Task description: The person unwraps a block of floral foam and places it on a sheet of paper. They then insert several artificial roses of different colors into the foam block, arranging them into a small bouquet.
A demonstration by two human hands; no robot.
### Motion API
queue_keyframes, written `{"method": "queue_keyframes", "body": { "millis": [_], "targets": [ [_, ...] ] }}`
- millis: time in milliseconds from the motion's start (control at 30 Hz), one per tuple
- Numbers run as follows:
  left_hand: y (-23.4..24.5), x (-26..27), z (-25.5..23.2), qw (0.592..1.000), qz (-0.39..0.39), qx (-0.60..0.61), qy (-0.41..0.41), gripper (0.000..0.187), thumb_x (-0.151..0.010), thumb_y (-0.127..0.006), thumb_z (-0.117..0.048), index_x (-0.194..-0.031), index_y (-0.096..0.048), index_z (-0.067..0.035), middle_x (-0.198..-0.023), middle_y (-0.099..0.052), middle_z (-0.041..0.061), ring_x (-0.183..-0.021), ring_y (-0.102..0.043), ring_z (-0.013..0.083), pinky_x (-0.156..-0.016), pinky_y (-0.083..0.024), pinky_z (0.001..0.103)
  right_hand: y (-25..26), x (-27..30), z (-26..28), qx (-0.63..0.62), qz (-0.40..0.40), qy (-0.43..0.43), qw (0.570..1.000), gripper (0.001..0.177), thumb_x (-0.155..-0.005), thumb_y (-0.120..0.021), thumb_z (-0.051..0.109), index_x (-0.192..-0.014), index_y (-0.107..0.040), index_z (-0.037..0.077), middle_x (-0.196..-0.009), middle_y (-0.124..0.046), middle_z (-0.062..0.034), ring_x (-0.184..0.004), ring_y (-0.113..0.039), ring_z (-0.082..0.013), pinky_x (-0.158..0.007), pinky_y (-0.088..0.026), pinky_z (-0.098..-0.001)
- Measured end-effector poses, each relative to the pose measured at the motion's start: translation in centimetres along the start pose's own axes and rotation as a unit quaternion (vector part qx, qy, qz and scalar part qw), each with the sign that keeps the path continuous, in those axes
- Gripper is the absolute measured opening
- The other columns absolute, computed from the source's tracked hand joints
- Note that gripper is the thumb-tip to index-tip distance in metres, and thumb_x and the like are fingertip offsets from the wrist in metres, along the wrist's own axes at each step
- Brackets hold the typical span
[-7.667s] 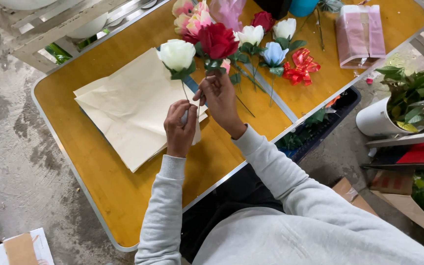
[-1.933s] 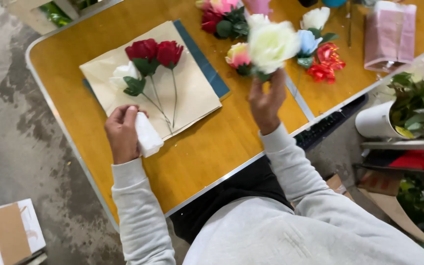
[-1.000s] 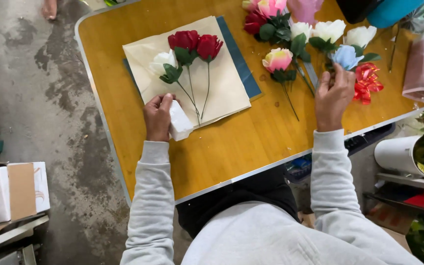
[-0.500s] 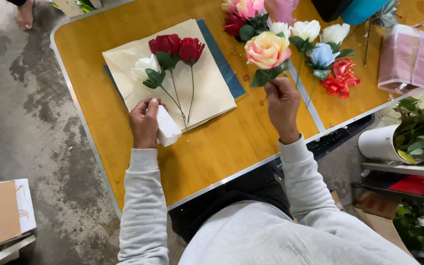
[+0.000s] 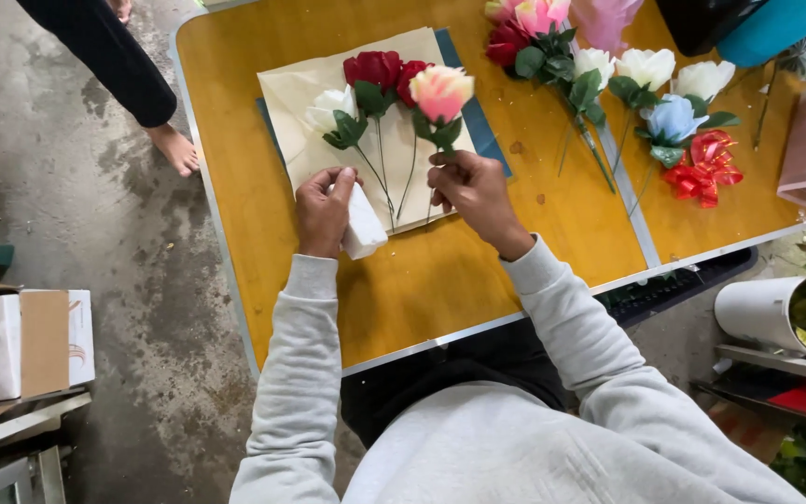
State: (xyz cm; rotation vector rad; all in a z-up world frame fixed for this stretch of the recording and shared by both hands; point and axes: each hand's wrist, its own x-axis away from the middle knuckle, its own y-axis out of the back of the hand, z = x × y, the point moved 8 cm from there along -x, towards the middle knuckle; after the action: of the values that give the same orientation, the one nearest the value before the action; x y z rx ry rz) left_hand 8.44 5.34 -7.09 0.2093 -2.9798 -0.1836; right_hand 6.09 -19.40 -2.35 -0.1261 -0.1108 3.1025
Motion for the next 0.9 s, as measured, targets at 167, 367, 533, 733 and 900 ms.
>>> {"method": "queue_keyframes", "body": {
  "millis": [167, 367, 533, 733, 900],
  "targets": [
    [-0.4, 0.5, -0.5, 1.000, 0.009, -0.027, -0.002, 0.026, -0.101, -0.067, -0.035, -0.107, -0.077, -0.012, -0.094, -0.075, 0.011, -0.079, -0.072, 0.0240, -0.073, -0.060, 0.034, -3.0, -1.5, -1.1, -0.042, 0.036, -0.051, 0.997, 0.027, -0.094, -0.074, 0.001, -0.113, -0.065, -0.016, -0.075, -0.072, -0.0229, -0.058, -0.074, -0.0231, -0.049, -0.063, -0.0297],
    [-0.8, 1.5, -2.5, 0.998, 0.034, 0.015, -0.049, 0.025, -0.100, -0.066, -0.027, -0.113, -0.076, -0.007, -0.098, -0.075, 0.015, -0.091, -0.071, 0.0258, -0.087, -0.057, 0.039, -3.8, -1.6, -3.0, -0.017, 0.036, -0.045, 0.998, 0.030, -0.094, -0.072, 0.000, -0.114, -0.061, -0.019, -0.071, -0.070, -0.0243, -0.054, -0.073, -0.0247, -0.050, -0.063, -0.0324],
    [-2.8, 2.4, -3.7, 0.991, 0.097, -0.007, -0.096, 0.023, -0.101, -0.066, -0.017, -0.115, -0.074, -0.001, -0.101, -0.074, 0.020, -0.101, -0.067, 0.0262, -0.096, -0.053, 0.046, -2.5, -1.7, -4.0, -0.004, -0.008, -0.025, 1.000, 0.029, -0.091, -0.073, 0.004, -0.111, -0.064, -0.014, -0.064, -0.070, -0.0222, -0.048, -0.071, -0.0249, -0.046, -0.061, -0.0344],
    [-3.0, 3.2, -4.7, 0.990, 0.083, -0.099, -0.065, 0.024, -0.105, -0.066, -0.024, -0.121, -0.074, -0.008, -0.108, -0.074, 0.019, -0.102, -0.070, 0.0349, -0.094, -0.054, 0.049, -2.3, -1.4, -1.4, -0.003, -0.023, -0.012, 1.000, 0.030, -0.091, -0.070, -0.004, -0.118, -0.064, -0.015, -0.074, -0.072, -0.0252, -0.055, -0.075, -0.0262, -0.051, -0.064, -0.0332],
    [-3.2, 3.5, -4.5, 0.990, 0.066, -0.111, -0.059, 0.024, -0.107, -0.065, -0.025, -0.122, -0.074, -0.009, -0.110, -0.073, 0.018, -0.103, -0.069, 0.0342, -0.093, -0.054, 0.048, -0.5, -1.7, -2.9, 0.067, -0.046, -0.025, 0.996, 0.033, -0.093, -0.066, 0.000, -0.121, -0.061, -0.016, -0.074, -0.072, -0.0245, -0.052, -0.073, -0.0245, -0.047, -0.062, -0.0328]
  ]
}}
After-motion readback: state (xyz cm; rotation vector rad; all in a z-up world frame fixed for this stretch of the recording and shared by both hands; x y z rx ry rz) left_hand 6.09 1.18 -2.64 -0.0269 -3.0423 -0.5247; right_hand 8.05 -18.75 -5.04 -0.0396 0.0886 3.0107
